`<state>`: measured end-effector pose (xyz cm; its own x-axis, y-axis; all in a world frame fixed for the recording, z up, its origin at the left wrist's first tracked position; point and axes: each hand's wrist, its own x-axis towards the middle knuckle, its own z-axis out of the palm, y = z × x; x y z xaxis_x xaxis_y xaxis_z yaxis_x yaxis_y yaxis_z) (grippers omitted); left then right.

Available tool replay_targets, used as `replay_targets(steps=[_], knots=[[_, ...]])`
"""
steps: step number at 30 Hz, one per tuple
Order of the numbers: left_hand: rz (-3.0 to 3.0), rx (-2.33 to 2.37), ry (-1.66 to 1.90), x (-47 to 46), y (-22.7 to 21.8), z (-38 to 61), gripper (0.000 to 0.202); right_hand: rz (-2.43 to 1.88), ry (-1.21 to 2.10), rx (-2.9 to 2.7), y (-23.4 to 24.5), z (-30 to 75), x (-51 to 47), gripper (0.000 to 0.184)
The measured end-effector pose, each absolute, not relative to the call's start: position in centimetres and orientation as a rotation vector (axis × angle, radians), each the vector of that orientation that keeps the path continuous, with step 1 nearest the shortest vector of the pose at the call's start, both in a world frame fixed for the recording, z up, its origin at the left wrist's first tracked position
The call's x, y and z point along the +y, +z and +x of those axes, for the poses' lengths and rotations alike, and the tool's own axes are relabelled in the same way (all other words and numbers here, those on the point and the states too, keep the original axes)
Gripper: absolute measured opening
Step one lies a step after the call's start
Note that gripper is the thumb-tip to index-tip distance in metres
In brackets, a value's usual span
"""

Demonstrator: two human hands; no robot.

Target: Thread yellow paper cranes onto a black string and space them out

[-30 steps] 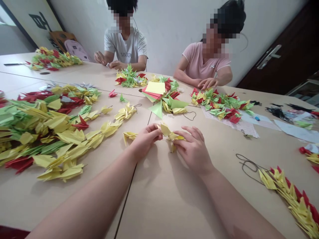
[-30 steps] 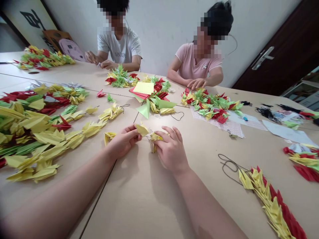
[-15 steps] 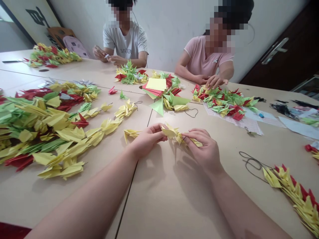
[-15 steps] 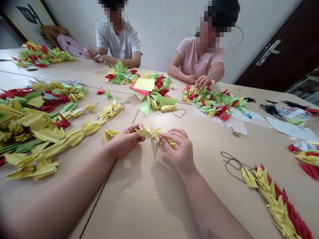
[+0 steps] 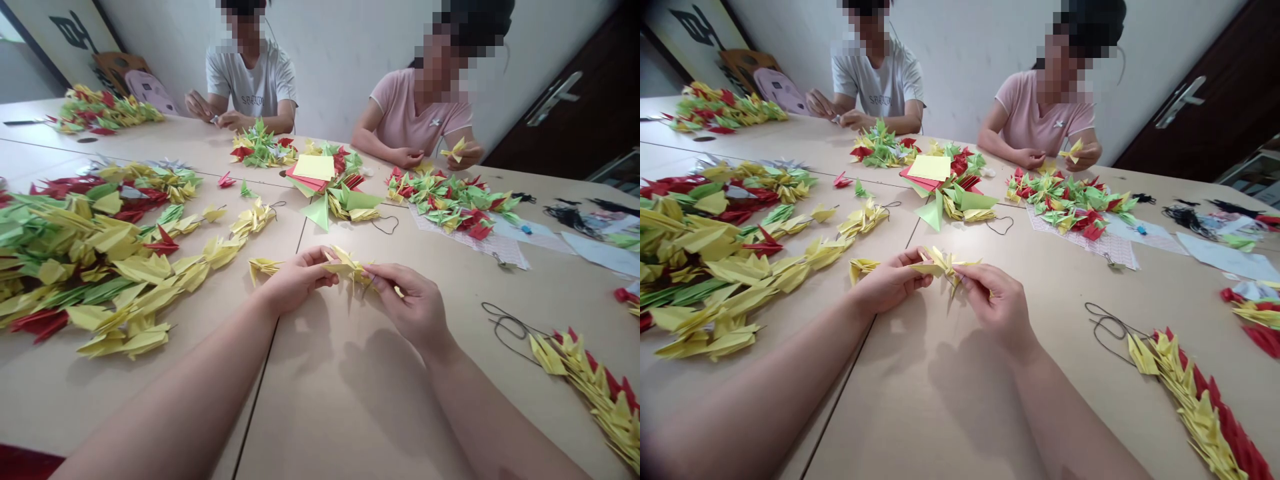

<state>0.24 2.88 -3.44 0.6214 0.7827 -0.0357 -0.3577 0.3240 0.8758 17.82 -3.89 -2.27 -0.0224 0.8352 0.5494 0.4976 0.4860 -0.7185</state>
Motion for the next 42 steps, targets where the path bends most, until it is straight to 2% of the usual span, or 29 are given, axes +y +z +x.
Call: replay_targets(steps=[6, 20, 24, 32, 42], knots=[[0.93, 0.506, 0.807, 3.0, -3.4, 0.1, 0.012, -1.065, 0.825, -1.519, -2.2, 17.6, -4.1, 0.018], [0.846, 0.499, 0.84, 3.1, -3.5, 0.1, 0.01, -1.117, 0.967, -1.268, -2.9, 18.0, -3.0, 0.012], [0.852, 0.507, 0.828, 3.1, -3.3, 0.0, 0.01, -1.191, 0.862, -1.314, -2.9, 18.2, -3.0, 0.014], [0.874, 0.516, 0.819, 3.0, -3.1, -0.1, 0.009, -1.276, 0.381, -1.52, -2.8, 18.2, -3.5, 0.015], [0.892, 0.522, 0.8, 3.1, -3.2, 0.0, 0.009, -1.296, 0.302, -1.586, -3.0, 18.1, -3.5, 0.017]])
